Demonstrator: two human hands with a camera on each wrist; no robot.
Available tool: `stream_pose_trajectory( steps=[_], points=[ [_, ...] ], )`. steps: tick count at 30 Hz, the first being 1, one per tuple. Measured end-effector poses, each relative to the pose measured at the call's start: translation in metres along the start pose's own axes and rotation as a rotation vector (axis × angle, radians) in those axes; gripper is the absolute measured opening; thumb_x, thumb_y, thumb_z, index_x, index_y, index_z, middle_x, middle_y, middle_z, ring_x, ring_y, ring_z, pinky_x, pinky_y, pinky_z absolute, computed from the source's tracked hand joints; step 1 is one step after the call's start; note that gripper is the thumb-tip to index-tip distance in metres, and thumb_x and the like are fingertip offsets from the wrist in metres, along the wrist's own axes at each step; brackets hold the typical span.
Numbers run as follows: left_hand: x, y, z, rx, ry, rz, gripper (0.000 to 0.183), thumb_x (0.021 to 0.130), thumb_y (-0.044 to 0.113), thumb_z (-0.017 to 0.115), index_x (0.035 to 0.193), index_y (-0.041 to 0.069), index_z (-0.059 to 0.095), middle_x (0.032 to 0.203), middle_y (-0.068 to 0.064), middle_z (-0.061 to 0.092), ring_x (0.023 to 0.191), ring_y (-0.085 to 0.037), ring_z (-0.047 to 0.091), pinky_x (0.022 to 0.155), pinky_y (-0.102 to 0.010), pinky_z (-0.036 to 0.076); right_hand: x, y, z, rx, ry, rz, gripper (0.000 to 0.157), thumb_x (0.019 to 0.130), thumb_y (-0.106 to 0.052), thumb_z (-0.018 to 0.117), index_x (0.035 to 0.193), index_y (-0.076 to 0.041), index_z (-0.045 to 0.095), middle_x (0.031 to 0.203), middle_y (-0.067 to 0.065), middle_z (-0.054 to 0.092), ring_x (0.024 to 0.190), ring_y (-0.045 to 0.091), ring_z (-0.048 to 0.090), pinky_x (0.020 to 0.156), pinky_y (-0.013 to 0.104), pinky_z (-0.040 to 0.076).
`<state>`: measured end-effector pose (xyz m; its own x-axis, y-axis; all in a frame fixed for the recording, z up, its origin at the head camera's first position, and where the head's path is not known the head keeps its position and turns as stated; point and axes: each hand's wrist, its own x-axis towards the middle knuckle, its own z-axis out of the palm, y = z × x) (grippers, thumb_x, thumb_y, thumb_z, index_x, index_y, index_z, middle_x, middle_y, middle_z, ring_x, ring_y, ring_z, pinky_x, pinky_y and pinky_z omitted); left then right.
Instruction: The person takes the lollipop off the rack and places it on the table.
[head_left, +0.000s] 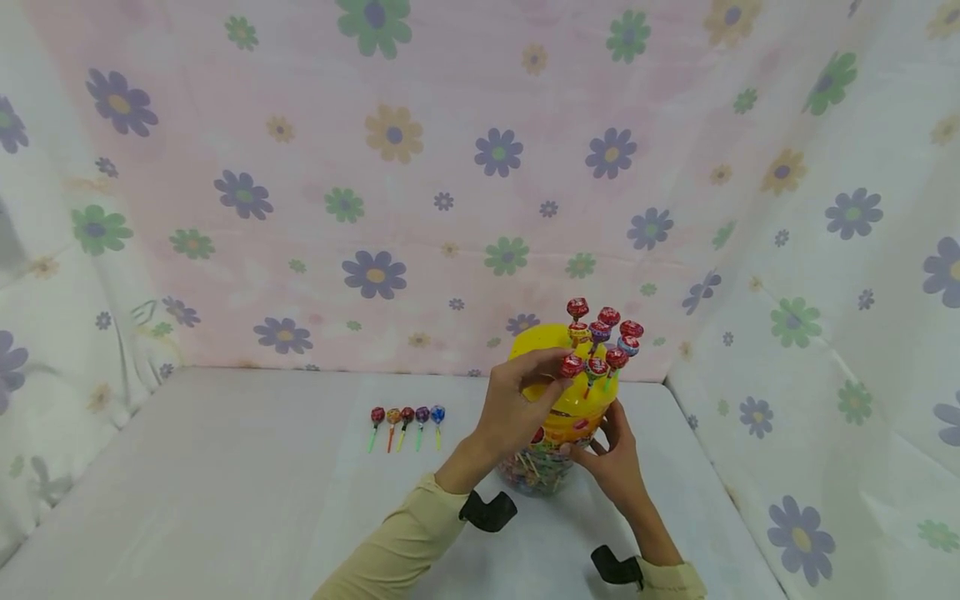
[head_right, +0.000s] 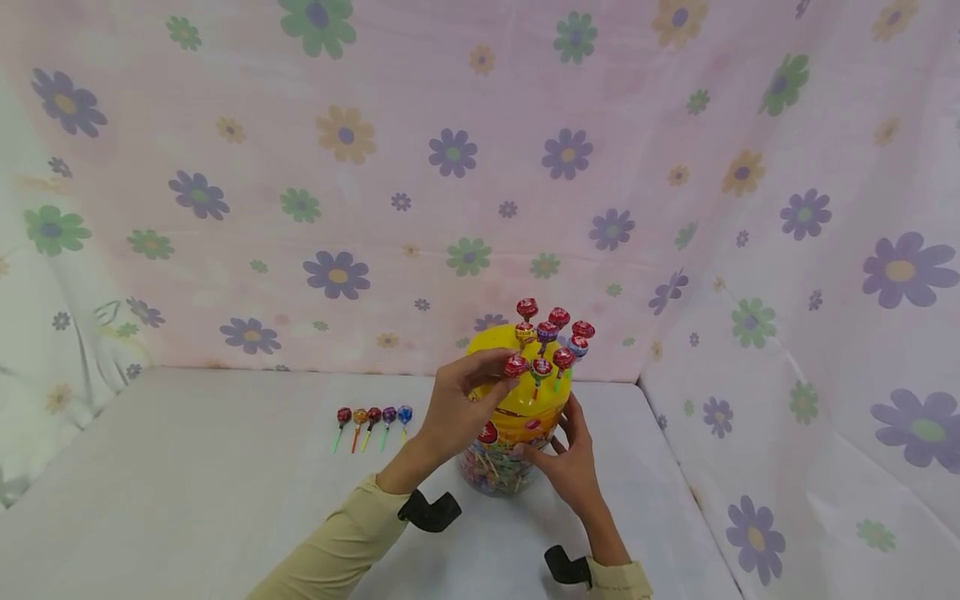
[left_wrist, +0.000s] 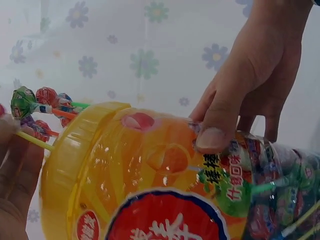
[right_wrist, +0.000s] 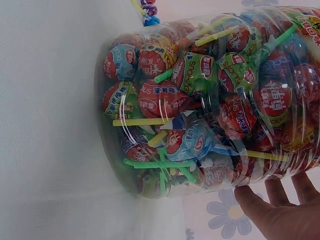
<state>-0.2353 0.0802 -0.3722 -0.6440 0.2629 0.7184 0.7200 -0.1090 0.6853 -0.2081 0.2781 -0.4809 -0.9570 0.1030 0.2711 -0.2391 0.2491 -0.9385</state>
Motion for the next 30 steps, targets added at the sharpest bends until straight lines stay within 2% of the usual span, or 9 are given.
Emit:
stream_pose_trajectory(
  steps=[6, 10, 21, 30],
  points=[
    [0.006, 0.015, -0.009, -0.058, 0.101, 0.042, 0.034, 0.094, -0.003, 0.067, 0.128, 0.000, 0.063, 0.119, -0.019, 0.070, 0.103, -0.032, 0.071, 0.089, -0.033, 0.061, -0.001, 0.000, 0.002, -0.001, -0.009, 0.013, 0.090, 0.087, -0.006, 0.080, 0.158, -0.017, 0.026, 0.155, 0.012, 0.041, 0.143, 0.041, 0.041, 0.110, 0.063, 0.039],
    [0.004, 0.019, -0.019, -0.043, 0.127, 0.037, 0.038, 0.093, -0.005, 0.067, 0.131, -0.001, 0.061, 0.117, -0.019, 0.070, 0.100, -0.032, 0.072, 0.085, -0.033, 0.062, -0.001, 0.000, 0.002, 0.007, -0.011, 0.015, 0.090, 0.086, -0.004, 0.080, 0.158, -0.017, 0.027, 0.153, 0.011, 0.042, 0.142, 0.040, 0.042, 0.110, 0.063, 0.039],
    [-0.023, 0.005, -0.047, 0.017, 0.117, -0.102, 0.039, 0.096, 0.000, 0.067, 0.134, 0.004, 0.061, 0.122, -0.015, 0.069, 0.100, -0.029, 0.071, 0.079, -0.029, 0.062, 0.001, -0.003, 0.000, 0.009, -0.011, -0.009, 0.091, 0.085, -0.003, 0.081, 0.158, -0.017, 0.027, 0.150, 0.010, 0.043, 0.138, 0.036, 0.045, 0.109, 0.062, 0.041],
    [-0.049, -0.011, -0.083, 0.036, 0.142, -0.225, 0.038, 0.096, 0.002, 0.068, 0.133, 0.002, 0.062, 0.115, -0.015, 0.070, 0.094, -0.020, 0.072, 0.077, -0.027, 0.062, 0.000, -0.001, 0.000, 0.009, -0.009, -0.012, 0.091, 0.085, -0.002, 0.080, 0.158, -0.018, 0.027, 0.150, 0.009, 0.044, 0.137, 0.034, 0.045, 0.109, 0.064, 0.041]
  ],
)
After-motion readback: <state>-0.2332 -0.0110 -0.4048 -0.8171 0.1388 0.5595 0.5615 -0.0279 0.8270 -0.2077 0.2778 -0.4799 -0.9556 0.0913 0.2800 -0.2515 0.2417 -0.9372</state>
